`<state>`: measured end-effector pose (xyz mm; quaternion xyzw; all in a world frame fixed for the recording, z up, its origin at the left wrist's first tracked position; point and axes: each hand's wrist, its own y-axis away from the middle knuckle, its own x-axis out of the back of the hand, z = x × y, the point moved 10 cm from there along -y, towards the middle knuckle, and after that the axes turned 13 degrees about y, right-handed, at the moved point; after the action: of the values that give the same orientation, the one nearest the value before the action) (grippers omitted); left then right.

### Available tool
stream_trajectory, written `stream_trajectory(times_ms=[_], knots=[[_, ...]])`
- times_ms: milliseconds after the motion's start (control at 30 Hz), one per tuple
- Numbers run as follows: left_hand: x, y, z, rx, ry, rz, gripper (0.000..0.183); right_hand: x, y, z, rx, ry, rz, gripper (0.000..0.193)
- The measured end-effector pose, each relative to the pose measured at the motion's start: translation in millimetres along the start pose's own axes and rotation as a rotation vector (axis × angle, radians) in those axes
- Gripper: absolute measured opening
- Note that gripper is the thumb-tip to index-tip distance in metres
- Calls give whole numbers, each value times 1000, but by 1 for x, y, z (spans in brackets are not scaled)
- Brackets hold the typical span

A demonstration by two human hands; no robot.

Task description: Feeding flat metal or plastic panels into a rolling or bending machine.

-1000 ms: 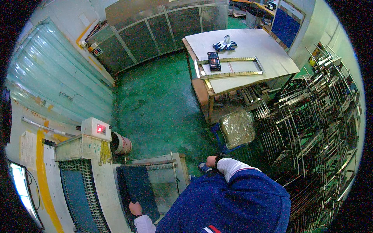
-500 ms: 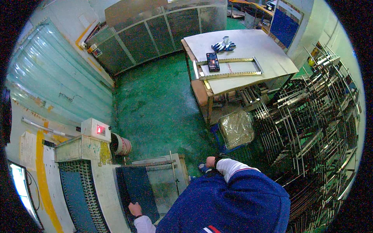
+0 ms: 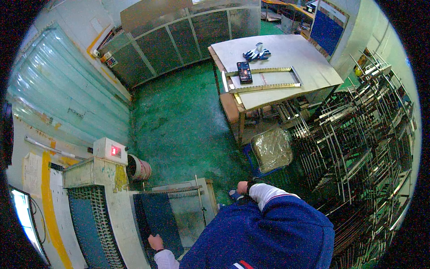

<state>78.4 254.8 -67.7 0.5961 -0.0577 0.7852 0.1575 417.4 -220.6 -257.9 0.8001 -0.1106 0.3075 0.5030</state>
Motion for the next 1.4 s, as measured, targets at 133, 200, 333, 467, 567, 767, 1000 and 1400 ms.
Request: stream_trajectory(times_ms=[133, 200, 333, 467, 567, 767, 1000, 1400], knots=[[3, 4, 8, 40, 43, -63, 31, -6, -7, 4, 7, -5, 19, 30], [-2, 0, -4, 52, 32, -57, 31, -7, -9, 3, 10, -7, 21, 31], [-6, -2, -12, 59, 45, -49, 32, -10, -14, 6, 4, 13, 30, 32], [0, 2, -2, 65, 21, -53, 31, -8, -12, 1, 55, 74, 43, 32], [-2, 1, -4, 87, 18, -71, 31, -10, -15, 3, 46, 47, 54, 32], [-7, -4, -12, 77, 29, -74, 31, -17, -21, 11, 2, 24, 3, 32], [4, 5, 18, -41, 45, -145, 29, -6, -13, 5, 24, 53, 55, 32], [175, 18, 3, -62, 220, -47, 39, -20, -53, -15, 168, 143, 76, 33]])
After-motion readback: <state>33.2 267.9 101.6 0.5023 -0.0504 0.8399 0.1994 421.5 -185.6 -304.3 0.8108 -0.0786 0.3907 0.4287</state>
